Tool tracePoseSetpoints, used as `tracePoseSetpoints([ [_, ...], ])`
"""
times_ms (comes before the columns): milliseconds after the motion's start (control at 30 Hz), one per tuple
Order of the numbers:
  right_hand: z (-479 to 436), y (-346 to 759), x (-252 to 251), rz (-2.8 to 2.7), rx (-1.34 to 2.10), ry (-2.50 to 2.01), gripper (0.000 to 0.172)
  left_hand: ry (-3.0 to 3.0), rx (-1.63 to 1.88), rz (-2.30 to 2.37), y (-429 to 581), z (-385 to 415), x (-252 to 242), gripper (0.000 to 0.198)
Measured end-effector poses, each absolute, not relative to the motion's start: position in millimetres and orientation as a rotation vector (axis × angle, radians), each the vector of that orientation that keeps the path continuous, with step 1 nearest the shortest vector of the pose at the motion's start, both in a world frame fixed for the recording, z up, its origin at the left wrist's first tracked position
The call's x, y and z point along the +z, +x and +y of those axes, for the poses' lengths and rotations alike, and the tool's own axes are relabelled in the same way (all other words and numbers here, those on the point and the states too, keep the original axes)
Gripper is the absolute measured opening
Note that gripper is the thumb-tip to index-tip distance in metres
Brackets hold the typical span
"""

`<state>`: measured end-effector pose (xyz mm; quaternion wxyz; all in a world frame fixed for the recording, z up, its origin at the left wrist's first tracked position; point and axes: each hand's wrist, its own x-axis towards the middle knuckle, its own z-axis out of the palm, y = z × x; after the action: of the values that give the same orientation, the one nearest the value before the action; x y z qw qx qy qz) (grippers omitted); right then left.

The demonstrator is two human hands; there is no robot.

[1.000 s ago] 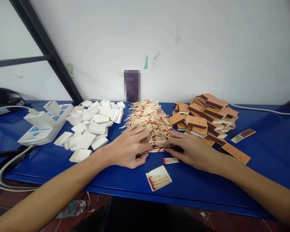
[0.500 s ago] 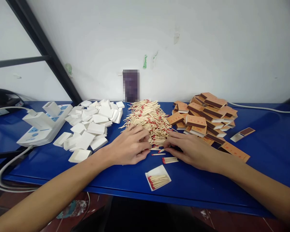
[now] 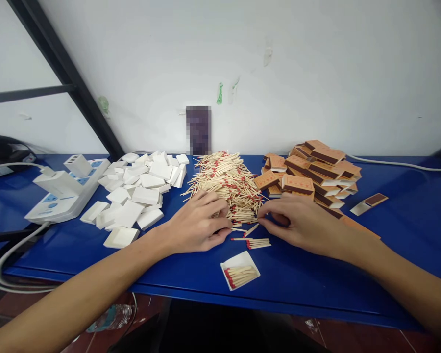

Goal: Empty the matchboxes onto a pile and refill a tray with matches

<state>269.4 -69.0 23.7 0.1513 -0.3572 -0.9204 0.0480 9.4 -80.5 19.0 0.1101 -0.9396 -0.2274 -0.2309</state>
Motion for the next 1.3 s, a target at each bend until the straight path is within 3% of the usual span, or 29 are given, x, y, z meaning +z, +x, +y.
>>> tracePoseSetpoints([
  [400,-66.0,272.7,23.5,-2.779,0.031,-1.196,0.019,-2.853,-0.614,-0.639,10.6,-81.5,17.3,0.022],
  [767,-74.1,269.8,33.7,-2.79,0.248,-1.022,0.018,-2.924,-0.562,-0.642,10.2,-84.4,21.5,0.02],
  [1300,-75.1,269.9,32.5,-2.794,0.278,-1.024,0.018,-2.91,-0.558,-0.687,8.9,-84.6,22.3,0.018],
])
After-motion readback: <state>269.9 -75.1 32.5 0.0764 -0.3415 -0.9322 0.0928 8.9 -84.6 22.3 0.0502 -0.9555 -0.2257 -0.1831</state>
